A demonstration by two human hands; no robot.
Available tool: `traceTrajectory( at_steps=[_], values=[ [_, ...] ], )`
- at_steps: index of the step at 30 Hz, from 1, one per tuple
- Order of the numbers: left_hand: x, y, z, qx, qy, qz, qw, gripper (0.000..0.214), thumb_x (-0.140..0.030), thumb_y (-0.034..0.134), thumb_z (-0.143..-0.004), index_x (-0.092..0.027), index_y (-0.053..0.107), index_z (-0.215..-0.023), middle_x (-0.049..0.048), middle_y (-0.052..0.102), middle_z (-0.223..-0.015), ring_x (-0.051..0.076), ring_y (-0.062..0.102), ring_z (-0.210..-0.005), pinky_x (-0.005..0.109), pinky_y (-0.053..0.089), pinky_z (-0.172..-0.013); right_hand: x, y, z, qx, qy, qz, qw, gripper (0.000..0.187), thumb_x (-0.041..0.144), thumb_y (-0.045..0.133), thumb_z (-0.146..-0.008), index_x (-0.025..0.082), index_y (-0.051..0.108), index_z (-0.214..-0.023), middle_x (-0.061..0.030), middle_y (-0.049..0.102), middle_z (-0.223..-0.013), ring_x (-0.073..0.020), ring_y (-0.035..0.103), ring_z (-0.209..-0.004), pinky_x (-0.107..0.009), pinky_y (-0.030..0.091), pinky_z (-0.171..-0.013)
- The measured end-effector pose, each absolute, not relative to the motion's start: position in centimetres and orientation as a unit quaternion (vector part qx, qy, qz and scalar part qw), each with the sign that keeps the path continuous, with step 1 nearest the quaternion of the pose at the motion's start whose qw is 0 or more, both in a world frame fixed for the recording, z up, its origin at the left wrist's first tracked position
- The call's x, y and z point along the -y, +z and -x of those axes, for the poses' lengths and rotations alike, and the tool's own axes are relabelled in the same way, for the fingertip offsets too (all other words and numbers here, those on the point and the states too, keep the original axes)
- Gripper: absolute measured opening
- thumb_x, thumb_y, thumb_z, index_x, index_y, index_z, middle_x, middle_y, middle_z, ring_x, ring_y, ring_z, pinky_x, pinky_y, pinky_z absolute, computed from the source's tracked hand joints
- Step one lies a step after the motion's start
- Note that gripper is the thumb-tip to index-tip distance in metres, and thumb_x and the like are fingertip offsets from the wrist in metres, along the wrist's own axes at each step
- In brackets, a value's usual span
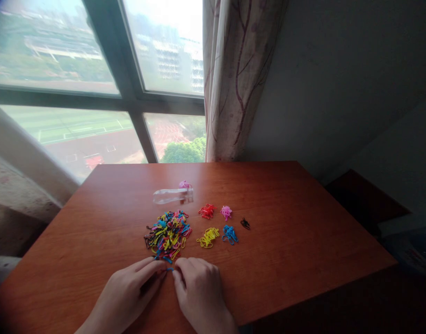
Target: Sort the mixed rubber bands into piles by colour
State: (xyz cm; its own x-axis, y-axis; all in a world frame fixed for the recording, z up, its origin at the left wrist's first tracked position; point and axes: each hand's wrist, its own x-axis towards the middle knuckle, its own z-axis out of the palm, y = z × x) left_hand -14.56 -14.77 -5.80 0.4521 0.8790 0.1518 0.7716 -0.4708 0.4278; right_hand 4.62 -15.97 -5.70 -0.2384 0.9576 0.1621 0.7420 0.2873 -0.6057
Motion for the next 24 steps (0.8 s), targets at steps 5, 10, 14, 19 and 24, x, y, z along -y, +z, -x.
traceTrajectory(
  at_steps=[5, 10, 14, 19, 24],
  values=[
    [14.75, -5.95, 14.48, -0.496, 0.193, -0.835, 0.139, 0.021, -0.020, 0.047, -0.092, -0.027, 0.066, -0.095, 0.0001, 0.073, -0.087, 0.014, 0.070, -0.073, 0.020, 0.051, -0.065, 16.19, -5.56, -4.62, 0.772, 0.190, 0.552, 0.251, 0.013, 0.015, 0.056, -0.088, 0.026, 0.063, -0.089, 0.0036, 0.068, -0.080, -0.0139, 0.062, -0.074, -0.022, 0.035, -0.067],
    [14.65, -6.18, 14.56, -0.499, 0.185, -0.834, 0.143, 0.020, -0.021, 0.048, -0.092, -0.028, 0.065, -0.097, -0.0011, 0.073, -0.089, 0.015, 0.071, -0.074, 0.021, 0.052, -0.066, 16.22, -5.55, -4.62, 0.774, 0.186, 0.554, 0.243, 0.013, 0.016, 0.056, -0.087, 0.026, 0.063, -0.091, 0.0028, 0.068, -0.080, -0.0150, 0.062, -0.074, -0.023, 0.035, -0.066],
    [14.68, -6.01, 14.58, -0.496, 0.179, -0.837, 0.147, 0.020, -0.023, 0.046, -0.093, -0.028, 0.065, -0.096, -0.0011, 0.073, -0.089, 0.015, 0.071, -0.074, 0.022, 0.052, -0.066, 16.15, -5.81, -4.53, 0.774, 0.185, 0.555, 0.242, 0.013, 0.015, 0.054, -0.089, 0.026, 0.062, -0.087, 0.0025, 0.068, -0.080, -0.0149, 0.061, -0.075, -0.023, 0.034, -0.067],
    [14.69, -5.84, 14.68, -0.501, 0.195, -0.829, 0.156, 0.018, -0.026, 0.047, -0.094, -0.028, 0.065, -0.095, -0.0019, 0.073, -0.087, 0.015, 0.070, -0.073, 0.021, 0.051, -0.064, 16.14, -6.14, -4.58, 0.763, 0.199, 0.558, 0.259, 0.015, 0.013, 0.053, -0.088, 0.025, 0.062, -0.085, 0.0027, 0.067, -0.080, -0.0151, 0.061, -0.075, -0.023, 0.034, -0.067],
    [14.58, -6.03, 14.99, -0.522, 0.223, -0.811, 0.140, 0.016, -0.027, 0.049, -0.093, -0.027, 0.065, -0.095, -0.0023, 0.074, -0.088, 0.015, 0.071, -0.076, 0.022, 0.052, -0.066, 16.20, -6.08, -5.46, 0.744, 0.216, 0.562, 0.289, 0.016, 0.014, 0.051, -0.089, 0.024, 0.062, -0.084, 0.0022, 0.066, -0.077, -0.0145, 0.061, -0.072, -0.023, 0.035, -0.067]
  ],
)
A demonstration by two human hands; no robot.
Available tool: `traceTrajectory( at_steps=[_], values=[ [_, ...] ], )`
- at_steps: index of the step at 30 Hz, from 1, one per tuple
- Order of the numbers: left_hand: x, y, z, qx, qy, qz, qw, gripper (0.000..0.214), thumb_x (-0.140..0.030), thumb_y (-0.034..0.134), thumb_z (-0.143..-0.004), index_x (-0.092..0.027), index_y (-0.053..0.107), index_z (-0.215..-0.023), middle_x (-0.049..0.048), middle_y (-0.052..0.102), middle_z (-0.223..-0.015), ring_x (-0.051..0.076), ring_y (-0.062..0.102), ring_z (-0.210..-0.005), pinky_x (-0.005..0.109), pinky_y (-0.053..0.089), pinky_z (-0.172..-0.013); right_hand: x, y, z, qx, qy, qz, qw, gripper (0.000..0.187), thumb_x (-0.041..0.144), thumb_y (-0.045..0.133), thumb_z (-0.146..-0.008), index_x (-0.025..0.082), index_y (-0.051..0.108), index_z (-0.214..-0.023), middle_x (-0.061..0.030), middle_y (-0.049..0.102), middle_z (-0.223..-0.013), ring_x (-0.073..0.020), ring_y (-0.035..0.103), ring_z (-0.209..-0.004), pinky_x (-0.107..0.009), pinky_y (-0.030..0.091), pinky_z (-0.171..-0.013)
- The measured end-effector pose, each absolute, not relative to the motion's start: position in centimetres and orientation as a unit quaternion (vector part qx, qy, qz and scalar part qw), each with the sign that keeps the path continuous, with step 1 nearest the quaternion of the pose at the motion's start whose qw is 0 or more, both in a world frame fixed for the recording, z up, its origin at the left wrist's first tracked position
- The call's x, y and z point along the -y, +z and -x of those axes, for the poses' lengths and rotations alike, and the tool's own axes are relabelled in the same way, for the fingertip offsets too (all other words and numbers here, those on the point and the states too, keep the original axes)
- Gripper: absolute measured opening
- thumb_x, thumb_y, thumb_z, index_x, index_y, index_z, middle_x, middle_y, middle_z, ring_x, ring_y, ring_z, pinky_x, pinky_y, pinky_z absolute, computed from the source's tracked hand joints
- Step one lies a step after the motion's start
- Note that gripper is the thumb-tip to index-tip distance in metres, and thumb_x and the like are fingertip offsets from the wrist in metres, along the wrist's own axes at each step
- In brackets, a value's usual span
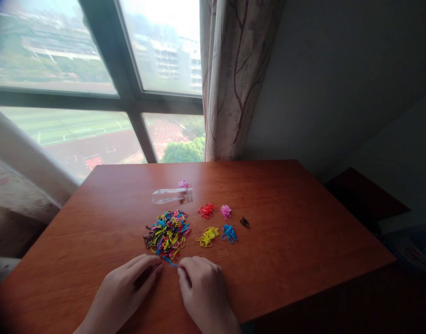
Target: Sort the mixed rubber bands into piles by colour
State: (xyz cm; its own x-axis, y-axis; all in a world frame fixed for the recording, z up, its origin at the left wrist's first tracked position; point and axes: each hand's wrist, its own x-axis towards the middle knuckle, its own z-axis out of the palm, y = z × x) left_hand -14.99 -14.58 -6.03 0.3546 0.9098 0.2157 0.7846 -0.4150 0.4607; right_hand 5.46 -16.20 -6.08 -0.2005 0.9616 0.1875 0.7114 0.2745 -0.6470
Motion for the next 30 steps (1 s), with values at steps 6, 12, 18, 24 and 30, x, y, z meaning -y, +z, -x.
traceTrajectory(
  at_steps=[6, 12, 18, 24, 30],
  values=[
    [14.8, -6.2, 15.0, -0.523, 0.207, -0.817, 0.128, 0.018, -0.026, 0.047, -0.094, -0.028, 0.065, -0.093, -0.0036, 0.073, -0.085, 0.014, 0.070, -0.071, 0.022, 0.050, -0.062, 15.6, -6.4, -9.2, 0.708, 0.186, 0.590, 0.341, 0.016, 0.022, 0.049, -0.093, 0.023, 0.065, -0.089, 0.0007, 0.066, -0.075, -0.0141, 0.060, -0.064, -0.023, 0.039, -0.063],
    [14.7, -6.0, 14.9, -0.521, 0.204, -0.819, 0.127, 0.018, -0.026, 0.046, -0.094, -0.029, 0.064, -0.092, -0.0043, 0.073, -0.085, 0.014, 0.070, -0.071, 0.022, 0.049, -0.061, 14.5, -6.9, -13.7, 0.659, 0.099, 0.650, 0.366, 0.019, 0.030, 0.051, -0.095, 0.021, 0.066, -0.088, -0.0003, 0.067, -0.073, -0.0135, 0.060, -0.058, -0.023, 0.041, -0.060],
    [14.7, -6.1, 14.8, -0.520, 0.203, -0.821, 0.120, 0.018, -0.027, 0.046, -0.094, -0.028, 0.064, -0.092, -0.0041, 0.073, -0.085, 0.014, 0.071, -0.071, 0.022, 0.049, -0.061, 13.7, -7.4, -15.6, 0.649, 0.046, 0.676, 0.346, 0.022, 0.034, 0.051, -0.094, 0.021, 0.068, -0.087, 0.0002, 0.066, -0.069, -0.0138, 0.059, -0.055, -0.024, 0.040, -0.057],
    [14.7, -5.9, 14.8, -0.521, 0.201, -0.821, 0.117, 0.018, -0.026, 0.046, -0.094, -0.028, 0.064, -0.092, -0.0041, 0.074, -0.085, 0.014, 0.071, -0.071, 0.022, 0.050, -0.061, 13.5, -7.2, -15.4, 0.658, 0.030, 0.674, 0.334, 0.025, 0.035, 0.049, -0.095, 0.020, 0.068, -0.091, -0.0008, 0.066, -0.068, -0.0145, 0.060, -0.055, -0.025, 0.039, -0.057],
    [14.7, -6.0, 14.8, -0.525, 0.208, -0.818, 0.114, 0.018, -0.026, 0.047, -0.094, -0.028, 0.064, -0.091, -0.0047, 0.073, -0.083, 0.014, 0.071, -0.069, 0.022, 0.049, -0.060, 13.8, -6.8, -13.4, 0.671, 0.061, 0.649, 0.354, 0.022, 0.032, 0.049, -0.096, 0.021, 0.067, -0.090, -0.0019, 0.068, -0.073, -0.0151, 0.061, -0.059, -0.024, 0.041, -0.059]
  ],
)
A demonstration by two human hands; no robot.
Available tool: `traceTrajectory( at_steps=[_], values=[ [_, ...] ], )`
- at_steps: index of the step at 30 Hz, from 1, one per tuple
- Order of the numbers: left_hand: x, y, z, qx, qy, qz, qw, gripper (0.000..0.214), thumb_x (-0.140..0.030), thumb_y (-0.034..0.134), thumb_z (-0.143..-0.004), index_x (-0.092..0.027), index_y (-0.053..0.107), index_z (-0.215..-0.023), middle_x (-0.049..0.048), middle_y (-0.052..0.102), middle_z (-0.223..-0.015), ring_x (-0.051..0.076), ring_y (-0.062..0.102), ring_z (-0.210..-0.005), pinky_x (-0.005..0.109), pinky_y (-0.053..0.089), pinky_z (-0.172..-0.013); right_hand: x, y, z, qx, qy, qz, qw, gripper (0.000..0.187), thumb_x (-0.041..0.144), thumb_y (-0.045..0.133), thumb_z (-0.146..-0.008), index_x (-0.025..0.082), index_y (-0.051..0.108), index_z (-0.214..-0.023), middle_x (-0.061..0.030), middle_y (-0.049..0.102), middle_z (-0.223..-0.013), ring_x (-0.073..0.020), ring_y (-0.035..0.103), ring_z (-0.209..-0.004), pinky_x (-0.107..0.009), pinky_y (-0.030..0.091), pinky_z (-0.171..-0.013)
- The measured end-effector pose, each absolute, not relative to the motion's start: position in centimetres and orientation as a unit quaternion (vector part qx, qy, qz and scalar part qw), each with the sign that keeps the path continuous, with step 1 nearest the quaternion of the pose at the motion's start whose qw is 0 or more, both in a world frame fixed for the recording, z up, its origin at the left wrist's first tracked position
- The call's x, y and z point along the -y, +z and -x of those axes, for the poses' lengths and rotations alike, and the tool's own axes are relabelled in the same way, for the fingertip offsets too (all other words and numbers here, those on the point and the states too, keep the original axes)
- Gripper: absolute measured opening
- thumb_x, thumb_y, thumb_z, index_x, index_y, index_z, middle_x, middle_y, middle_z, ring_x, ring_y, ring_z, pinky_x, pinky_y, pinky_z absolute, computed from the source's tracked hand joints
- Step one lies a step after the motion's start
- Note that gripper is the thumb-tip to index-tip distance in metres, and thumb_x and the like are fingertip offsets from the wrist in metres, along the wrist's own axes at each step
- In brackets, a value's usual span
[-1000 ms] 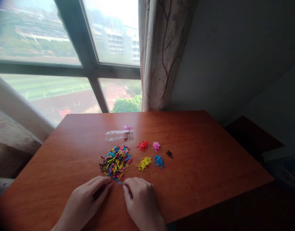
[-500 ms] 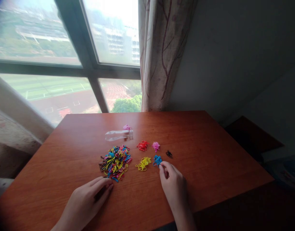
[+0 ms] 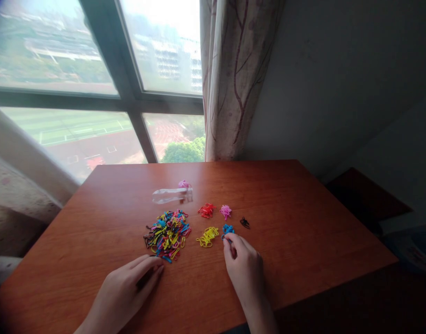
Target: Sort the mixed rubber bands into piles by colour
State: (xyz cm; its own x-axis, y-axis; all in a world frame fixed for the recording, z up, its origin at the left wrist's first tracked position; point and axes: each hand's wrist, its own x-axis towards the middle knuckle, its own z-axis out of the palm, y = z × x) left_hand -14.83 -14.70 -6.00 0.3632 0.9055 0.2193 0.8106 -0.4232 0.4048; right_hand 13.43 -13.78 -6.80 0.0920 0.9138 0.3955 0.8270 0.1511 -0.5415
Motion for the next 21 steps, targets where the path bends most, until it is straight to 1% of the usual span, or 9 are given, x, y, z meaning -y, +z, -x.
traceTrajectory(
  at_steps=[4, 9, 13, 16, 21],
  values=[
    [14.7, -6.2, 14.9, -0.523, 0.216, -0.818, 0.107, 0.017, -0.026, 0.047, -0.093, -0.028, 0.064, -0.094, -0.0046, 0.074, -0.086, 0.014, 0.072, -0.072, 0.022, 0.050, -0.062, 14.4, -7.0, -10.7, 0.695, 0.112, 0.611, 0.363, 0.017, 0.025, 0.048, -0.096, 0.022, 0.065, -0.091, -0.0012, 0.069, -0.079, -0.0148, 0.063, -0.065, -0.023, 0.042, -0.063],
    [14.6, -6.0, 14.8, -0.525, 0.209, -0.819, 0.103, 0.017, -0.025, 0.047, -0.093, -0.028, 0.063, -0.095, -0.0038, 0.074, -0.086, 0.014, 0.071, -0.072, 0.022, 0.049, -0.062, 15.1, -7.3, -7.6, 0.730, 0.143, 0.578, 0.335, 0.018, 0.019, 0.047, -0.094, 0.023, 0.063, -0.086, 0.0005, 0.066, -0.075, -0.0149, 0.061, -0.066, -0.024, 0.037, -0.062],
    [14.4, -5.5, 14.0, -0.532, 0.181, -0.821, 0.097, 0.017, -0.024, 0.048, -0.092, -0.027, 0.064, -0.092, -0.0035, 0.072, -0.081, 0.015, 0.070, -0.069, 0.022, 0.047, -0.058, 15.3, -7.2, -7.1, 0.735, 0.165, 0.574, 0.321, 0.017, 0.017, 0.049, -0.092, 0.023, 0.061, -0.083, 0.0017, 0.064, -0.073, -0.0141, 0.059, -0.065, -0.025, 0.034, -0.061],
    [14.2, -5.2, 13.2, -0.540, 0.160, -0.822, 0.083, 0.017, -0.025, 0.048, -0.092, -0.027, 0.065, -0.089, -0.0027, 0.072, -0.080, 0.016, 0.070, -0.069, 0.023, 0.047, -0.058, 15.3, -7.0, -7.4, 0.736, 0.174, 0.573, 0.317, 0.016, 0.017, 0.049, -0.092, 0.023, 0.061, -0.083, 0.0020, 0.063, -0.072, -0.0136, 0.058, -0.064, -0.024, 0.033, -0.061],
    [13.9, -4.9, 12.4, -0.550, 0.154, -0.818, 0.066, 0.019, -0.025, 0.049, -0.092, -0.027, 0.067, -0.096, -0.0017, 0.074, -0.084, 0.017, 0.071, -0.072, 0.023, 0.049, -0.060, 15.3, -6.8, -7.3, 0.746, 0.165, 0.565, 0.311, 0.015, 0.015, 0.050, -0.091, 0.023, 0.061, -0.084, 0.0021, 0.064, -0.073, -0.0135, 0.059, -0.066, -0.024, 0.035, -0.063]
  ],
)
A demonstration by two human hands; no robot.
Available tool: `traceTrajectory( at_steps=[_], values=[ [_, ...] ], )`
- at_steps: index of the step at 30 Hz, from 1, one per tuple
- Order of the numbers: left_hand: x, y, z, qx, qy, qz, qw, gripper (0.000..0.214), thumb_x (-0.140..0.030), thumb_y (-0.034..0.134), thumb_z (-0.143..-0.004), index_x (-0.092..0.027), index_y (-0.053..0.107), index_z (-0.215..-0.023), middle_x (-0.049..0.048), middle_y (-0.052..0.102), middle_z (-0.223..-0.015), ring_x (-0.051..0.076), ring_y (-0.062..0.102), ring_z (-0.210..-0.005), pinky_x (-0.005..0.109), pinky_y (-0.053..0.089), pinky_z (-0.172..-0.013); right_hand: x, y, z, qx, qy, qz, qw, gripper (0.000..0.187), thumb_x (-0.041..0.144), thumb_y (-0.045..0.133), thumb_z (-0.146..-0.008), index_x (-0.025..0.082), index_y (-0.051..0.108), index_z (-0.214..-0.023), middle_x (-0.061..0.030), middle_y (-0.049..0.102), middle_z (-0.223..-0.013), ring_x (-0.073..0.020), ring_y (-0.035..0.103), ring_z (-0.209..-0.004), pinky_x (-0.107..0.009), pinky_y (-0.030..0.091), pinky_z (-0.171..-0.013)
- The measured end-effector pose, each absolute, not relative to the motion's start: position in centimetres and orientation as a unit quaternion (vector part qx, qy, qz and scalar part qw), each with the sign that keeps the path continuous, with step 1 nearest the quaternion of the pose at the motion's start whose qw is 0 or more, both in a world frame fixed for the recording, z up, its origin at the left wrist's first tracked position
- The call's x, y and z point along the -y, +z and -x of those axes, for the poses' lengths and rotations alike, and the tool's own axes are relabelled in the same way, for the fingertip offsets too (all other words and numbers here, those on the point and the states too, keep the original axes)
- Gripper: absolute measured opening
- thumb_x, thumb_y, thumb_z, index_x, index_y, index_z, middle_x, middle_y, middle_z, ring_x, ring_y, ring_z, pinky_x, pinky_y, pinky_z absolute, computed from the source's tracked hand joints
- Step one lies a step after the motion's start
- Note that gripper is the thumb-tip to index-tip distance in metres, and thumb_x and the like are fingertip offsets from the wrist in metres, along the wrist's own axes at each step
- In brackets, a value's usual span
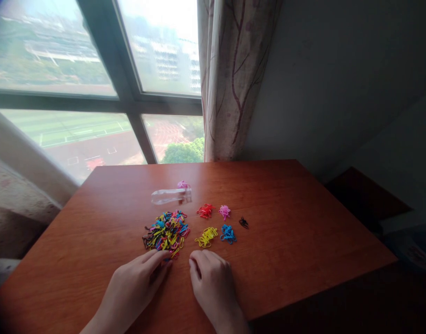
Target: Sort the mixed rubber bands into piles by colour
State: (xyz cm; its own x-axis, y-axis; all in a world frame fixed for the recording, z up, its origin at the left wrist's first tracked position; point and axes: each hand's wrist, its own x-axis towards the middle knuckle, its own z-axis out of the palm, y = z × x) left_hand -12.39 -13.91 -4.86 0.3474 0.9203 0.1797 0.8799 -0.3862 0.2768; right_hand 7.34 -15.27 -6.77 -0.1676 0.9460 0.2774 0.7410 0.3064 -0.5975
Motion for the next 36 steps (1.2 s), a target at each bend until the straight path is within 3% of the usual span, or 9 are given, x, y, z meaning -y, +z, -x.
traceTrajectory(
  at_steps=[18, 26, 36],
  values=[
    [13.3, -4.1, 11.3, -0.548, 0.105, -0.827, 0.076, 0.017, -0.019, 0.047, -0.091, -0.025, 0.063, -0.092, -0.0008, 0.073, -0.088, 0.020, 0.071, -0.076, 0.027, 0.048, -0.062, 15.4, -6.6, -7.2, 0.742, 0.177, 0.568, 0.308, 0.017, 0.015, 0.048, -0.092, 0.023, 0.061, -0.086, 0.0006, 0.065, -0.078, -0.0152, 0.061, -0.072, -0.024, 0.037, -0.068],
    [10.4, -1.6, 8.4, -0.507, 0.086, -0.854, 0.081, 0.021, -0.020, 0.042, -0.094, -0.023, 0.062, -0.085, 0.0009, 0.071, -0.082, 0.017, 0.068, -0.072, 0.023, 0.040, -0.057, 15.4, -6.6, -7.2, 0.749, 0.153, 0.567, 0.305, 0.018, 0.015, 0.047, -0.091, 0.022, 0.058, -0.079, 0.0005, 0.064, -0.074, -0.0151, 0.061, -0.070, -0.023, 0.035, -0.065],
    [7.5, -2.1, 5.1, -0.491, 0.061, -0.863, 0.106, 0.014, -0.019, 0.052, -0.087, -0.022, 0.065, -0.081, 0.0039, 0.071, -0.080, 0.018, 0.069, -0.068, 0.023, 0.041, -0.056, 15.5, -7.1, -7.2, 0.750, 0.131, 0.570, 0.310, 0.018, 0.010, 0.048, -0.086, 0.022, 0.055, -0.075, -0.0001, 0.064, -0.072, -0.0157, 0.060, -0.068, -0.024, 0.032, -0.061]
  ],
)
